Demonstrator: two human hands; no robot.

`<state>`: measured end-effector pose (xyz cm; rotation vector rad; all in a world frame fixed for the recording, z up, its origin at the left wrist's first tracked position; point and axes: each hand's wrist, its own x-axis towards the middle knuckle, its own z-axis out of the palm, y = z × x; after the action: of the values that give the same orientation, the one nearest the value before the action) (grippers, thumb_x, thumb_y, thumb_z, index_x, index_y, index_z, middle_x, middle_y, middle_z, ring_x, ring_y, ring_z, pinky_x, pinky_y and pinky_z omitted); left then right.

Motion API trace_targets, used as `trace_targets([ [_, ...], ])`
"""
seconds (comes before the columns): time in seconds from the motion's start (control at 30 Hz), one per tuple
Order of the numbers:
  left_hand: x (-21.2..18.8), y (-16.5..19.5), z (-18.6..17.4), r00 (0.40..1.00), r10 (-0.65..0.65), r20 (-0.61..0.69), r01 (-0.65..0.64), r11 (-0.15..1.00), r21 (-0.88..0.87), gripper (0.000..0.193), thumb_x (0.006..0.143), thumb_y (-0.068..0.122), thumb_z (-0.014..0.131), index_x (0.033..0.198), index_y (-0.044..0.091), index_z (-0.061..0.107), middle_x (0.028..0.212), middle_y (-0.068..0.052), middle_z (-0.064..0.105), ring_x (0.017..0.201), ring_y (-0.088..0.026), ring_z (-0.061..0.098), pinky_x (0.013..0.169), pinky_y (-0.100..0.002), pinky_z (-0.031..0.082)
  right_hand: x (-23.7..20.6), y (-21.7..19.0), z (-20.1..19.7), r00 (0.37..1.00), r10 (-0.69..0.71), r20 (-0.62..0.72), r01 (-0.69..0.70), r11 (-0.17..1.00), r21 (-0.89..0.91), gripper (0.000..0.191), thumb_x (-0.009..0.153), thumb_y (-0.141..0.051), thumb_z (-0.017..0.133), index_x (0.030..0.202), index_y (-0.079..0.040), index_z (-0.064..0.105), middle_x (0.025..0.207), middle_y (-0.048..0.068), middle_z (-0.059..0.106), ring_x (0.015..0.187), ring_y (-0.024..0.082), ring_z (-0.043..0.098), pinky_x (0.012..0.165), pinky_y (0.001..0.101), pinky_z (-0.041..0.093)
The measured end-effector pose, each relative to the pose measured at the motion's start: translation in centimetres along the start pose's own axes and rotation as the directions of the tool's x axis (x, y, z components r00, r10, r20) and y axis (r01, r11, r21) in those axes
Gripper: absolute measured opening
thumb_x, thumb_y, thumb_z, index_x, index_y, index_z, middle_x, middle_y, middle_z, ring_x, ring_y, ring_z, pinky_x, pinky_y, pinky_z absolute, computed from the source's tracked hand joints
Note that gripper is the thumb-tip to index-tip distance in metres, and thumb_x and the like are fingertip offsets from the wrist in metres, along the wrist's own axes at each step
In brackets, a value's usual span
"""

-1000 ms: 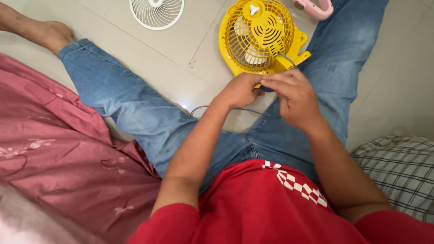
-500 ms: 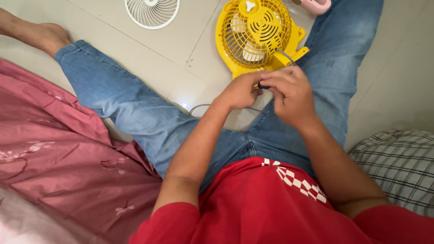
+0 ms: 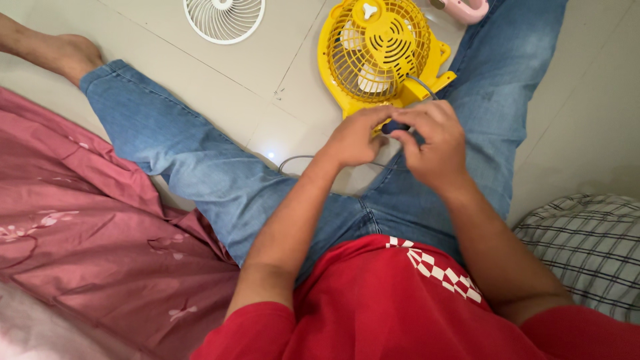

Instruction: The person lies on the floor and services a small yellow desk fan, using a screwdriver to unscrew the rear housing and manipulate the fan's base and power cord, then reassembles the housing and works on the base components.

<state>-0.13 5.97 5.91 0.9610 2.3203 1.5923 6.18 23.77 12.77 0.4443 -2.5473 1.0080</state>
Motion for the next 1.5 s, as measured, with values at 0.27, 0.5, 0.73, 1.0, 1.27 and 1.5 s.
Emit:
trace_targets([
  [0.27,-0.1,-0.6,0.3,0.988,-0.152,-0.002,0.151,0.985,0.087,0.027,0.080,0.013,0.080,0.105,0.011,0.071,0.100,-0.011,0.075,0.096,-0.032,0.072,0.083,-0.040,0.056,0.5,-0.8,-0.8,1.000,-0.025,0.009,0.024,0.998,0.058,0.038,0.079,-0.011,0.086,0.112,-0.003,0.069,0.117,0.014,0.068,0.108,0.035,0.062,0.097,0.0435,0.050],
  [0.5,-0.6,-0.3,0.7,0.992,0.036,-0.122,-0.031,0.999,0.038,0.048,0.072,0.011,0.083,0.116,0.004,0.065,0.114,-0.016,0.069,0.109,-0.038,0.065,0.091,-0.045,0.053,0.1,-0.6,-0.1,0.998,0.062,-0.006,-0.062,0.998,0.024,0.028,0.084,-0.009,0.086,0.108,-0.005,0.071,0.106,0.012,0.069,0.102,0.033,0.064,0.091,0.0409,0.052],
  [0.73,-0.3,-0.8,0.4,0.988,-0.157,-0.002,0.157,0.984,0.082,0.033,0.081,0.011,0.080,0.114,0.011,0.073,0.107,-0.015,0.075,0.103,-0.035,0.070,0.089,-0.043,0.056,0.9,-1.1,-1.1,0.997,-0.064,0.049,0.060,0.996,0.068,0.039,0.079,-0.006,0.080,0.116,-0.001,0.069,0.122,0.016,0.069,0.113,0.037,0.063,0.100,0.0450,0.050],
  [1.0,-0.2,0.1,0.4,0.995,-0.068,-0.068,0.071,0.996,0.049,0.036,0.074,0.009,0.080,0.106,0.004,0.067,0.106,-0.016,0.072,0.106,-0.037,0.067,0.090,-0.044,0.053,0.6,-0.9,-0.2,0.999,0.045,-0.003,-0.045,0.999,0.010,0.024,0.084,-0.006,0.084,0.103,-0.006,0.069,0.110,0.009,0.070,0.105,0.033,0.066,0.091,0.0396,0.052],
  [1.27,0.3,0.0,0.3,0.989,-0.150,-0.013,0.150,0.988,0.028,0.033,0.083,0.009,0.076,0.116,0.008,0.071,0.113,-0.014,0.073,0.111,-0.034,0.069,0.095,-0.041,0.054,1.2,-1.9,-1.1,0.999,0.003,-0.038,-0.002,0.999,0.036,0.037,0.072,-0.007,0.084,0.104,0.000,0.068,0.110,0.016,0.068,0.101,0.038,0.064,0.089,0.0441,0.051],
  [1.5,-0.1,-0.2,0.3,0.998,-0.062,-0.026,0.060,0.997,-0.049,0.040,0.078,0.007,0.075,0.118,0.005,0.068,0.116,-0.015,0.071,0.112,-0.036,0.066,0.095,-0.042,0.052,0.5,-0.9,-0.5,0.999,0.031,0.010,-0.031,0.999,0.018,0.023,0.084,-0.005,0.083,0.104,-0.007,0.071,0.109,0.009,0.071,0.104,0.032,0.067,0.093,0.0397,0.054],
])
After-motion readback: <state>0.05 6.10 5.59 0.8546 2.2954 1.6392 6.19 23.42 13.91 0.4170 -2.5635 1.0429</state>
